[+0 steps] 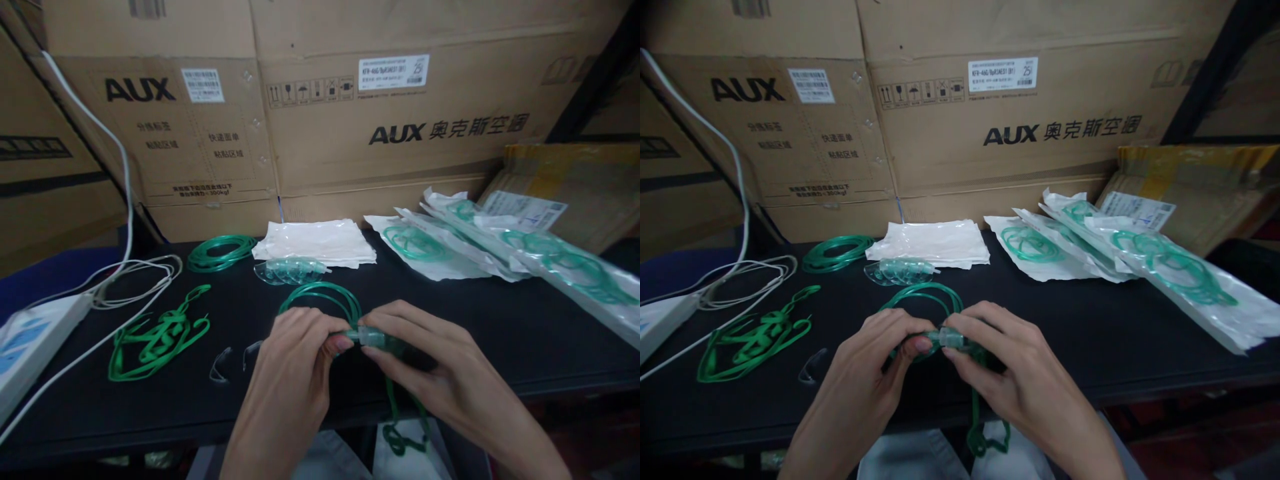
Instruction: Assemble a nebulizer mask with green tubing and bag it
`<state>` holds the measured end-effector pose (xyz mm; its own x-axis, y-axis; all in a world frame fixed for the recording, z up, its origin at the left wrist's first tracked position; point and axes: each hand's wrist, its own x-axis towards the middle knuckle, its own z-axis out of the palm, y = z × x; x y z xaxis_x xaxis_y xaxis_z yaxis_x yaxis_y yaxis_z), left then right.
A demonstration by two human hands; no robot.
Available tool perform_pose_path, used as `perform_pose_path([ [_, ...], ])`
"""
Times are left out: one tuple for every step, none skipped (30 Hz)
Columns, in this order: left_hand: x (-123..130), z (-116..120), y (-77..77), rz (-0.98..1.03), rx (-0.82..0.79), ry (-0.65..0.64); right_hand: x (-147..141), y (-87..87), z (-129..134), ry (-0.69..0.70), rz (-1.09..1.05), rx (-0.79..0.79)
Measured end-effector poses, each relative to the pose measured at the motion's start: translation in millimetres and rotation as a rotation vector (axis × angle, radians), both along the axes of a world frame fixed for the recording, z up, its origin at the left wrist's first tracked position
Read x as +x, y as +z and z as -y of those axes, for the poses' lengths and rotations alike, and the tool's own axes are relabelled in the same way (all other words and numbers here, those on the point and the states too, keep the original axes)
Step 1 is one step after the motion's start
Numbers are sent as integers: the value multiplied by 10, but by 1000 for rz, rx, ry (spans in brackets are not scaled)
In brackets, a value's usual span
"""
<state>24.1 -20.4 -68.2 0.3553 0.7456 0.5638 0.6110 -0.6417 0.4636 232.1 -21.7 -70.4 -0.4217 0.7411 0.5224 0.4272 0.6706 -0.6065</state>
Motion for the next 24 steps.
perform_pose_path([
  [8,1,-2,-5,20,5,-10,16,9,-5,-22,-43],
  [17,-1,-7,-11,38,11,-23,31,16,-20,-36,-86],
  [24,-5,-17,-19,53,18,-36,44,20,-40,-43,-135],
  [30,-11,-29,-30,63,23,-50,54,22,-64,-48,-189],
  [34,-18,-41,-39,65,27,-62,63,22,-83,-55,-248],
  [36,-25,-52,-47,62,29,-71,69,21,-93,-64,-311],
  [37,-31,-61,-52,57,28,-77,73,17,-95,-77,-371],
  [37,-36,-66,-56,45,22,-78,76,12,-88,-94,-421],
  [40,-39,-67,-58,31,12,-74,78,5,-80,-111,-461],
  [45,-41,-64,-54,16,1,-65,80,-2,-76,-125,-488],
  [54,-42,-58,-41,-1,-8,-52,82,-8,-77,-136,-509],
  [67,-42,-51,-23,-20,-18,-37,84,-14,-82,-144,-522],
  [82,-42,-43,1,-35,-27,-20,87,-18,-91,-148,-530],
  [99,-41,-37,26,-47,-32,-5,90,-18,-100,-147,-532],
  [117,-39,-31,50,-55,-34,8,94,-16,-110,-146,-528],
  [132,-37,-27,69,-62,-34,15,98,-9,-119,-143,-522],
  [145,-33,-24,86,-60,-31,17,102,0,-126,-138,-514],
  [154,-29,-22,101,-54,-27,12,108,11,-134,-134,-503],
  [160,-23,-19,114,-44,-22,2,114,23,-144,-131,-486],
  [163,-15,-15,120,-32,-18,-12,120,35,-155,-128,-462],
  [163,-7,-11,118,-17,-14,-28,126,47,-166,-123,-432],
  [161,3,-4,109,-1,-7,-45,130,57,-176,-112,-398],
  [157,12,2,96,12,0,-61,132,66,-186,-99,-362],
  [151,21,9,81,22,5,-74,132,74,-192,-84,-324],
])
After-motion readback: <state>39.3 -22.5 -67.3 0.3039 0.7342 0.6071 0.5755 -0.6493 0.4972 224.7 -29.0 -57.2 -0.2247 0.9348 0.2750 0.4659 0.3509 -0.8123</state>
